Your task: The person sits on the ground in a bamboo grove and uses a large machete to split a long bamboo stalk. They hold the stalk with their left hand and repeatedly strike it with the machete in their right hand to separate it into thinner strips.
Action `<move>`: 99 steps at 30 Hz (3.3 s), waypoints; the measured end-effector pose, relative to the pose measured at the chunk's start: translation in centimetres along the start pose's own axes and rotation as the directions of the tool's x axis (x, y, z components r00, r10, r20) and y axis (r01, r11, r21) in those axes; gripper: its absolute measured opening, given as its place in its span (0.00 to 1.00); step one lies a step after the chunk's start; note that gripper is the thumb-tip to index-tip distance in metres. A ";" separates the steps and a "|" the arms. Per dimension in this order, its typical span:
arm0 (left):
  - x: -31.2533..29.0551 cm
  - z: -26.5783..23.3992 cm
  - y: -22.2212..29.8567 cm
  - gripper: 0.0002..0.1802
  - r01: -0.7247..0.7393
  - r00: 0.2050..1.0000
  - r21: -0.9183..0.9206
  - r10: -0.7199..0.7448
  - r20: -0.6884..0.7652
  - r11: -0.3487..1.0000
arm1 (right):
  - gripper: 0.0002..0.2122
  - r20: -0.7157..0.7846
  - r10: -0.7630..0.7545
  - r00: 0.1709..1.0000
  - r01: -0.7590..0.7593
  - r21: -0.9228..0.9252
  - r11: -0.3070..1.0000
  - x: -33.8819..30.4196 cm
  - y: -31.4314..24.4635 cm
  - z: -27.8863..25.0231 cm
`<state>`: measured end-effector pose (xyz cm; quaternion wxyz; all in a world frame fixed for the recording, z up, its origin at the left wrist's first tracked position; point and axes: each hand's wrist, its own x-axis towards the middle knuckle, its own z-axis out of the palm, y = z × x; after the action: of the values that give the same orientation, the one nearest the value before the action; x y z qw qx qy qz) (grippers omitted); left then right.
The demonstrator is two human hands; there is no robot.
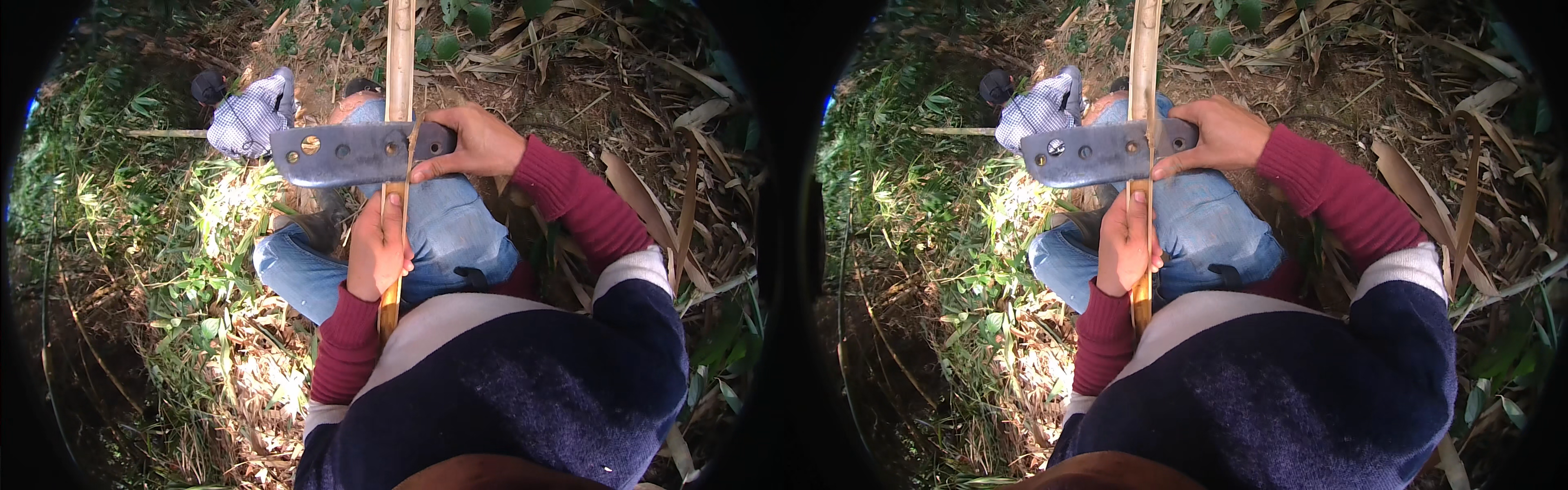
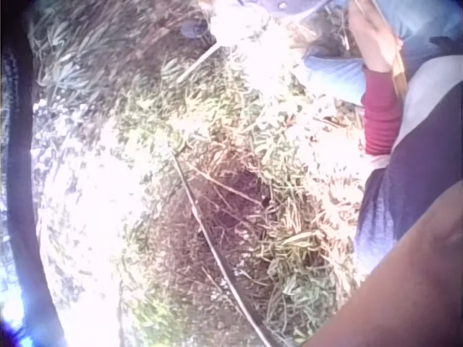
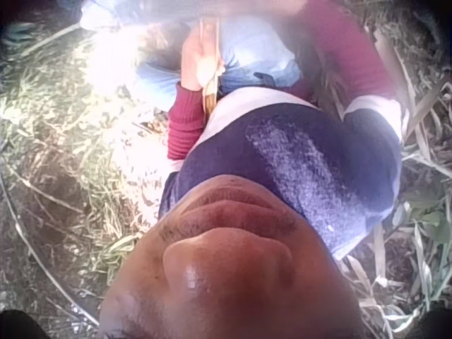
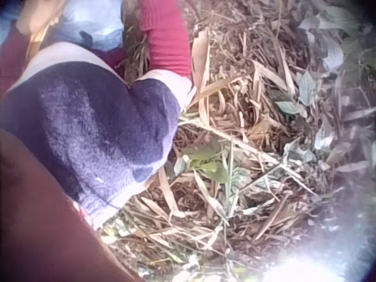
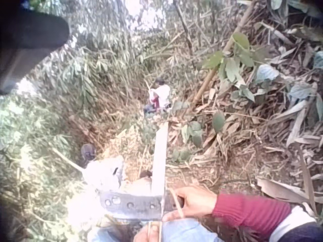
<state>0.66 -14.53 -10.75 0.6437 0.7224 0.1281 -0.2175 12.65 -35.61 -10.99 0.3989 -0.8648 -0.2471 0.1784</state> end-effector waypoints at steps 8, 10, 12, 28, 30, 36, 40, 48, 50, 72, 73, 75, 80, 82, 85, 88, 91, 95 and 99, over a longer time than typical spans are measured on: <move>-2.1 -4.2 -4.1 0.36 0.023 0.931 -0.357 0.110 0.347 0.934 | 0.33 -0.188 0.095 0.978 -0.053 0.217 0.975 0.5 3.0 0.2; -5.5 -5.3 -5.5 0.35 -0.033 0.957 -0.186 0.084 0.276 0.982 | 0.32 -0.224 0.078 0.972 -0.029 0.217 0.976 0.5 3.4 0.5; -10.4 -5.7 -6.6 0.32 -0.058 0.986 -0.034 0.063 0.156 0.998 | 0.26 -0.114 0.208 0.972 -0.177 0.234 0.956 0.4 2.2 0.2; -12.1 -3.4 -4.2 0.21 -0.153 0.968 0.284 0.201 -0.149 0.947 | 0.35 -0.138 0.190 0.972 -0.161 0.199 0.967 2.2 1.1 -1.4; -10.6 -2.9 -3.4 0.23 -0.182 0.965 0.229 0.218 -0.143 0.956 | 0.35 -0.161 0.207 0.965 -0.163 0.249 0.955 2.1 1.0 -1.3; -8.0 -2.3 -4.2 0.16 -0.259 0.932 0.279 0.315 -0.179 0.925 | 0.35 -0.048 0.186 0.981 -0.174 0.198 0.965 0.3 -0.1 -1.0; -7.4 -1.8 -1.9 0.15 -0.207 0.956 0.215 0.244 -0.161 0.954 | 0.36 -0.109 0.136 0.985 -0.107 0.239 0.965 -0.4 1.0 0.5; -5.5 -1.3 -2.7 0.18 -0.299 0.923 0.076 0.308 -0.231 0.951 | 0.35 0.020 0.270 0.963 -0.264 0.293 0.919 -0.8 -1.9 1.3; -5.0 -1.3 -2.6 0.20 -0.311 0.925 0.047 0.314 -0.213 0.949 | 0.32 -0.003 0.128 0.992 -0.124 0.215 0.969 -1.6 -1.7 2.6; -1.7 -0.7 -1.3 0.20 -0.216 0.969 -0.342 0.158 -0.189 0.914 | 0.31 0.130 0.202 0.971 -0.237 0.378 0.895 -1.2 -3.6 0.9; -1.6 -1.0 -1.6 0.19 -0.256 0.958 -0.268 0.206 -0.202 0.929 | 0.31 0.191 0.170 0.967 -0.232 0.375 0.898 -1.3 -3.5 1.0; -1.4 -1.3 -2.0 0.17 -0.336 0.929 -0.124 0.307 -0.207 0.934 | 0.28 0.169 0.120 0.978 -0.191 0.508 0.840 -1.3 -3.0 0.8; -1.5 -3.8 -6.5 0.16 -0.538 0.711 0.519 0.689 -0.145 0.665 | 0.28 -0.060 0.270 0.961 -0.051 0.921 0.385 1.3 1.8 -2.0; -2.5 -3.7 -6.0 0.16 -0.460 0.806 0.454 0.573 -0.147 0.763 | 0.26 -0.334 0.506 0.795 0.005 0.838 0.545 2.0 4.0 -4.1; -4.4 -2.6 -3.4 0.18 -0.295 0.937 0.034 0.296 -0.187 0.955 | 0.24 -0.468 0.561 0.683 -0.004 0.766 0.643 1.0 5.8 -6.2; -4.9 -2.3 -2.7 0.21 -0.263 0.955 -0.168 0.231 -0.188 0.950 | 0.28 -0.432 0.552 0.713 0.026 0.803 0.595 0.9 5.0 -6.0; -5.1 -2.3 -3.2 0.22 -0.264 0.952 -0.176 0.226 -0.206 0.948 | 0.29 -0.454 0.458 0.765 -0.046 0.670 0.741 2.2 4.7 -6.3; -4.9 -2.5 -3.6 0.21 -0.372 0.886 0.136 0.395 -0.243 0.918 | 0.32 -0.480 0.299 0.825 -0.109 0.384 0.917 5.7 3.5 -7.8; -4.5 -3.2 -3.9 0.20 -0.403 0.788 0.449 0.552 -0.272 0.797 | 0.20 -0.376 0.317 0.871 -0.129 0.446 0.885 10.2 1.3 -10.3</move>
<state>-4.61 -10.39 -11.70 0.4920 0.8663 0.0198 0.0839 26.55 -36.73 -6.74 0.5913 -0.8032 -0.0043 0.0724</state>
